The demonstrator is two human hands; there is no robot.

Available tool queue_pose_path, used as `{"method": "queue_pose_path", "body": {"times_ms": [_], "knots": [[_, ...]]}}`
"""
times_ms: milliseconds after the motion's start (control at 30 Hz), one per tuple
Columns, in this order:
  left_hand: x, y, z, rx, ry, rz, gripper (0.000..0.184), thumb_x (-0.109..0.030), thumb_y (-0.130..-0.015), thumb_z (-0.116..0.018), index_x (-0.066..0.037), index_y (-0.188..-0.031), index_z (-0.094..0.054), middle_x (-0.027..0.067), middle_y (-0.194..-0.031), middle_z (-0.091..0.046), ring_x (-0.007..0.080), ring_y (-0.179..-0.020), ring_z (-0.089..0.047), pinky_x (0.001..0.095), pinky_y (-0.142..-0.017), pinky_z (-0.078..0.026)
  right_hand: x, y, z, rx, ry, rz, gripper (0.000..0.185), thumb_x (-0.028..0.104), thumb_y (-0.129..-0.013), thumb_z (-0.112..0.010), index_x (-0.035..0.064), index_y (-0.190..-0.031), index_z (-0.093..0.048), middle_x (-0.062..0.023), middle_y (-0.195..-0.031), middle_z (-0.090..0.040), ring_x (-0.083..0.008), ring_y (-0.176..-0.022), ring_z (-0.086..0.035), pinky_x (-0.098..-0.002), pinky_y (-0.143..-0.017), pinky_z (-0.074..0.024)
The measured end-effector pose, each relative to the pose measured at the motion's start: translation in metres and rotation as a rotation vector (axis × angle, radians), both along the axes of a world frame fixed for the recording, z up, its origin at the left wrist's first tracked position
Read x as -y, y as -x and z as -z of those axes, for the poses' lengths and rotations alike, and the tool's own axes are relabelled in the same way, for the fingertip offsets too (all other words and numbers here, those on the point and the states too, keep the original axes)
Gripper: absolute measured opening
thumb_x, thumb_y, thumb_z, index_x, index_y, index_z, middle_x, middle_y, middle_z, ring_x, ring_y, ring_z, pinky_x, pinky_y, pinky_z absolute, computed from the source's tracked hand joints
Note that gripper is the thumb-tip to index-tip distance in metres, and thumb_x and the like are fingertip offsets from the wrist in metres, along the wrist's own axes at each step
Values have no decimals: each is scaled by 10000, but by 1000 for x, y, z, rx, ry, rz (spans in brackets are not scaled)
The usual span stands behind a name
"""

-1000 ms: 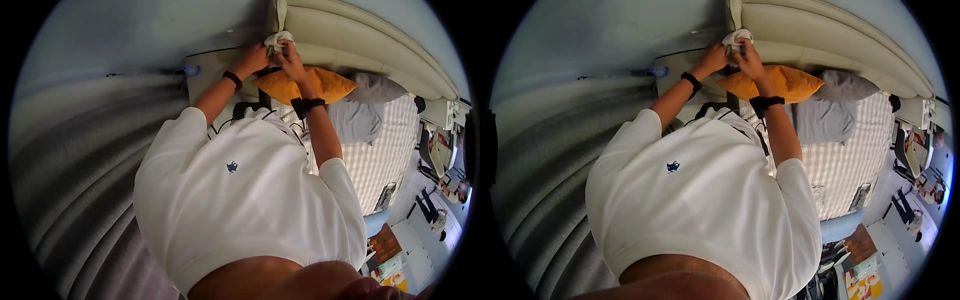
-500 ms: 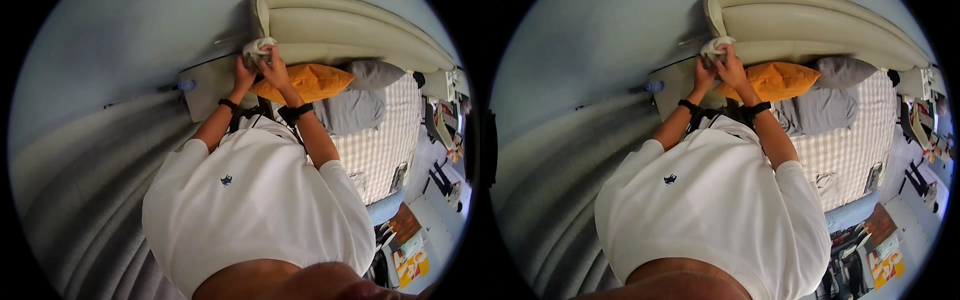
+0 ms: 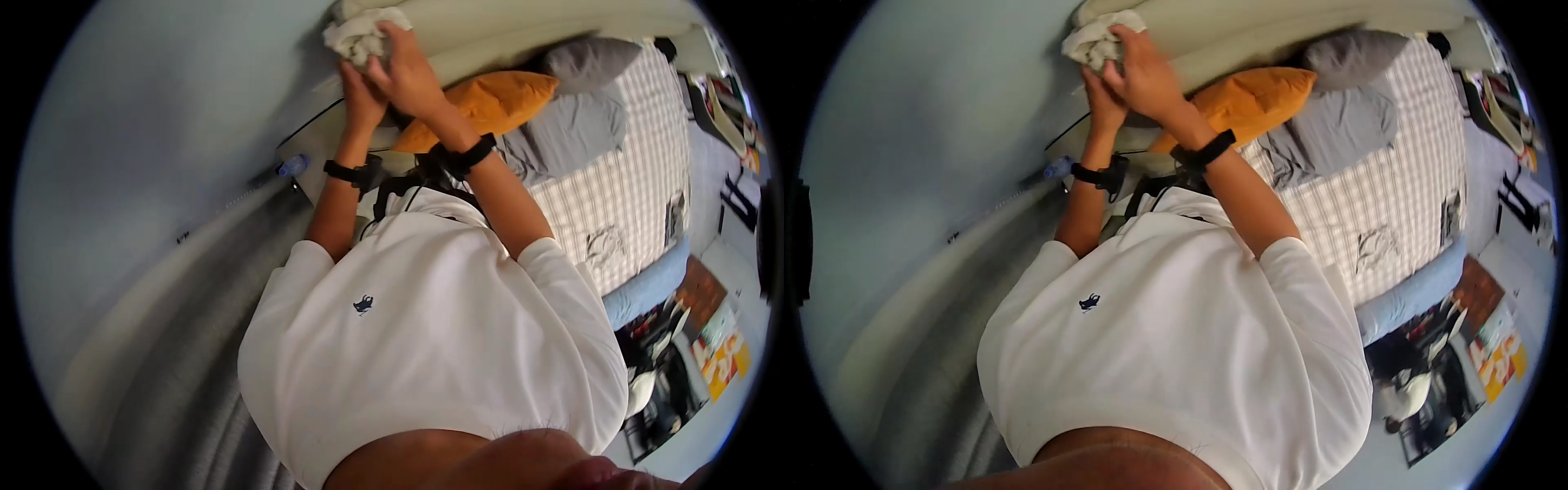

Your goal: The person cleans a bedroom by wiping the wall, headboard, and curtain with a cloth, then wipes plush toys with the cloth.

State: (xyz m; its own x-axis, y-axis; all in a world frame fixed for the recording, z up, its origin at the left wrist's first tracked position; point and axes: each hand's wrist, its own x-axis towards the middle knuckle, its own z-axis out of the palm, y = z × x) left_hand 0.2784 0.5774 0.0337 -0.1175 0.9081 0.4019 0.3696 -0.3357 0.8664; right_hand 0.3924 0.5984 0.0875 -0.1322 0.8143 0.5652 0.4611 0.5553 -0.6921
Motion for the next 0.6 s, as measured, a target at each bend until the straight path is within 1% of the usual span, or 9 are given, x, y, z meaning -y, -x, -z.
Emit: {"method": "queue_pose_path", "body": {"times_ms": [67, 100, 167, 267, 333, 433, 500, 533, 600], "knots": [[-13, 2, 13, -172, -91, 10, 765, -193, -791, -721, 11, -1369, -262, 210, -1327, -419, 354, -1216, -454, 421, -1008, -362, 7, -2, -4, -39, 154, -42, 545, 166, -826, -614, 35, -1310, -402, -241, -1179, -509, -423, -1057, -523, -440, -898, -453], [-13, -3, 20, -157, -91, 46, 765, -193, -791, -721, 11, -1369, -262, 210, -1327, -419, 354, -1216, -454, 421, -1008, -362, 10, -3, -3, -29, 157, -4, 545, 166, -826, -614, 35, -1310, -402, -241, -1179, -509, -423, -1057, -523, -440, -898, -453], [-5, -15, 33, 77, -85, -159, 641, -201, -801, -714, 24, -1304, -387, 187, -1264, -505, 328, -1162, -511, 413, -965, -403, 19, -3, -2, -86, 218, -20, 579, 173, -800, -630, 88, -1331, -418, -240, -1105, -556, -419, -952, -573, -431, -794, -497], [0, -30, 68, 237, 111, -228, 612, -211, -812, -700, 25, -1294, -404, 182, -1262, -512, 321, -1153, -518, 407, -960, -408, 31, -14, 1, -38, 223, -87, 671, 132, -759, -625, 98, -1385, -385, -239, -1146, -548, -419, -949, -578, -448, -808, -490], [1, -33, 94, 252, 315, -122, 594, -217, -820, -691, 25, -1287, -416, 179, -1260, -517, 317, -1148, -522, 403, -956, -412, 41, -28, 7, 44, 364, -165, 742, 108, -745, -615, 119, -1433, -337, -223, -1143, -563, -413, -963, -581, -470, -825, -479], [13, -20, 119, 171, 572, 61, 567, -227, -831, -677, 25, -1277, -433, 174, -1257, -524, 310, -1139, -529, 397, -951, -418, 62, -30, 4, 10, 352, -85, 759, 127, -753, -611, 129, -1449, -311, -215, -1128, -584, -400, -971, -589, -485, -845, -470], [33, -5, 134, 105, 714, 179, 551, -234, -839, -667, 26, -1270, -445, 171, -1256, -529, 305, -1134, -533, 393, -948, -421, 79, -30, 10, 155, 577, -152, 760, 192, -772, -619, 139, -1459, -298, -227, -1146, -581, -394, -991, -590, -466, -856, -475], [47, 2, 138, 62, 772, 241, 543, -238, -843, -663, 26, -1267, -451, 169, -1255, -532, 303, -1131, -535, 391, -946, -423, 91, -28, 16, 151, 582, -94, 760, 192, -772, -619, 139, -1459, -298, -227, -1146, -581, -394, -991, -590, -466, -856, -475], [72, 8, 137, -43, 868, 373, 527, -244, -850, -653, 26, -1260, -462, 166, -1253, -537, 299, -1125, -540, 387, -942, -427, 105, -29, 23, 179, 682, -141, 671, 288, -802, -601, 76, -1400, -383, -251, -1097, -600, -408, -991, -596, -451, -846, -480]]}}
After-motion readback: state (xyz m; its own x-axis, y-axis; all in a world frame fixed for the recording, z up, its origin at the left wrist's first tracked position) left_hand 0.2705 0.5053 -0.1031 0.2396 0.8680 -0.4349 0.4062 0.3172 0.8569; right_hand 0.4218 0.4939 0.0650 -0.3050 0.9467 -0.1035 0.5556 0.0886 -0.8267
